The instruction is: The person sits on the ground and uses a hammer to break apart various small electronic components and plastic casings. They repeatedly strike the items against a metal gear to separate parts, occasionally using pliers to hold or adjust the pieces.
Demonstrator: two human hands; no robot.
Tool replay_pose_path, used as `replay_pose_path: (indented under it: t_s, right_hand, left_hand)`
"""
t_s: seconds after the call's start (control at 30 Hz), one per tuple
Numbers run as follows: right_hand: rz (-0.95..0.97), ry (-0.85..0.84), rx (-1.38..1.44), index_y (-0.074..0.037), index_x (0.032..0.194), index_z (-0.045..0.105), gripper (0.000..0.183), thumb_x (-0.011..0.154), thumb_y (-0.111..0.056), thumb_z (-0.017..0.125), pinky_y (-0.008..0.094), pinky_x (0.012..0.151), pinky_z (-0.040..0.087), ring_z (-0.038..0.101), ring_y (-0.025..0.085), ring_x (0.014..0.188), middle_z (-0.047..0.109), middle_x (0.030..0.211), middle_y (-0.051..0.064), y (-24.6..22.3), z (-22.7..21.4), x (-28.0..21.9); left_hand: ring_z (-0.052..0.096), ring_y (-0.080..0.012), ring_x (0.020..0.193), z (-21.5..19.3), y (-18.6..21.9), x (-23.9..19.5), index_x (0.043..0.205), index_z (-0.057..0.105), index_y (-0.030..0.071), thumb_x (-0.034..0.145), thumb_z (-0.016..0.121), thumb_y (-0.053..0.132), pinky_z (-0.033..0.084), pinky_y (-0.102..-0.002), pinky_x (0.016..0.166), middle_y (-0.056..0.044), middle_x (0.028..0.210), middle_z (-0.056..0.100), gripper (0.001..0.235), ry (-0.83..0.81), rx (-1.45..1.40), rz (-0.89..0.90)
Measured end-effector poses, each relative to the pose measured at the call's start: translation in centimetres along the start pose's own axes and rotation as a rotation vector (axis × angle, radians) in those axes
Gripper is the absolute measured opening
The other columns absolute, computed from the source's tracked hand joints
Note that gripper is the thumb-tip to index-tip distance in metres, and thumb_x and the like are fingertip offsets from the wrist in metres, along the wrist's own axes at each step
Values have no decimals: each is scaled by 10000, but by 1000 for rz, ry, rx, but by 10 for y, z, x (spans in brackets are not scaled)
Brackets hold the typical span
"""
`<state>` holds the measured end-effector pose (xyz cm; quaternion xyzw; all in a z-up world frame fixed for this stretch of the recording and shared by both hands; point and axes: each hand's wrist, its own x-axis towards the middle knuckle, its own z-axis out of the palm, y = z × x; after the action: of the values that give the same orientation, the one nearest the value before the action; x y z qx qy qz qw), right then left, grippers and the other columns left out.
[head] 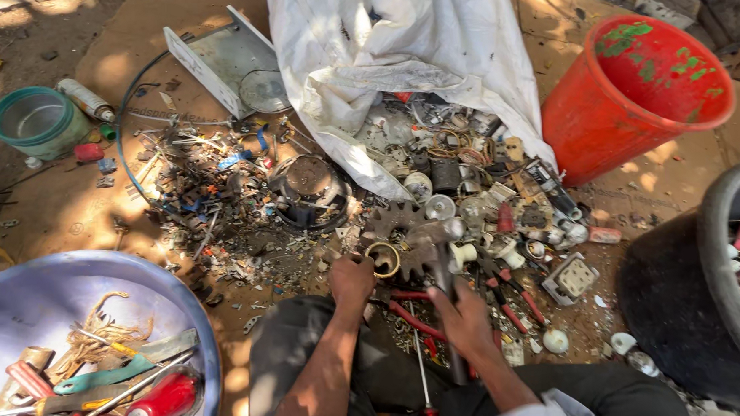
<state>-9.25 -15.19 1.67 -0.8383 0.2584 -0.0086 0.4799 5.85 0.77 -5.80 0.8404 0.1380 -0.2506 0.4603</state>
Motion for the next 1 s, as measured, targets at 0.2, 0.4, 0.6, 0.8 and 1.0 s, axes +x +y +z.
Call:
replay_pose_path:
  t_s: [0.2, 0.4, 0.6, 0.8, 1.0]
  right_hand:
    - [-752, 193, 354, -27, 1045, 578, 274, 1083, -296, 550, 276, 434, 526, 625, 83, 561, 656, 732, 51, -6, -20, -22]
    - [30, -163, -412, -30, 1043, 588, 384, 1026, -413, 580, 283, 472, 448, 601, 139, 502, 663, 656, 95, 33, 29, 14]
    - [24, -11, 131, -93, 1083, 641, 389, 968, -455, 556, 401, 412, 470, 564, 212, 463, 596, 616, 124, 13, -10, -10]
    - [-897, 104, 893, -151, 1224, 656, 370, 1117, -498, 582, 421, 655, 549, 630, 232, 683, 683, 872, 92, -15, -30, -17]
    - [47, -91, -356, -57, 1155, 629, 505, 1046, -529, 487, 434, 540, 537, 671, 263, 563, 683, 670, 137, 33, 31, 25]
  left_hand:
    - [739, -382, 944, 7, 1, 1, 987, 808, 57, 802, 721, 294, 557, -447, 924, -218, 1000, 766, 313, 50, 21, -44]
    - [724, -400, 989, 1, 2, -6, 1018, 792, 48, 819, 716, 294, 545, -478, 950, -237, 1039, 750, 325, 18, 46, -72]
    - [726, -431, 941, -1, 4, -8, 1045, 784, 18, 855, 716, 301, 566, -488, 903, -273, 983, 738, 347, 56, 72, 12]
    - [746, -425, 903, 0, 10, -12, 1079, 782, 66, 852, 699, 257, 580, -494, 848, -258, 970, 748, 308, 85, -8, -6]
    - [705, -458, 969, -2, 17, -12, 1017, 771, 5, 841, 725, 202, 558, -506, 869, -283, 995, 724, 268, 61, 49, 33]
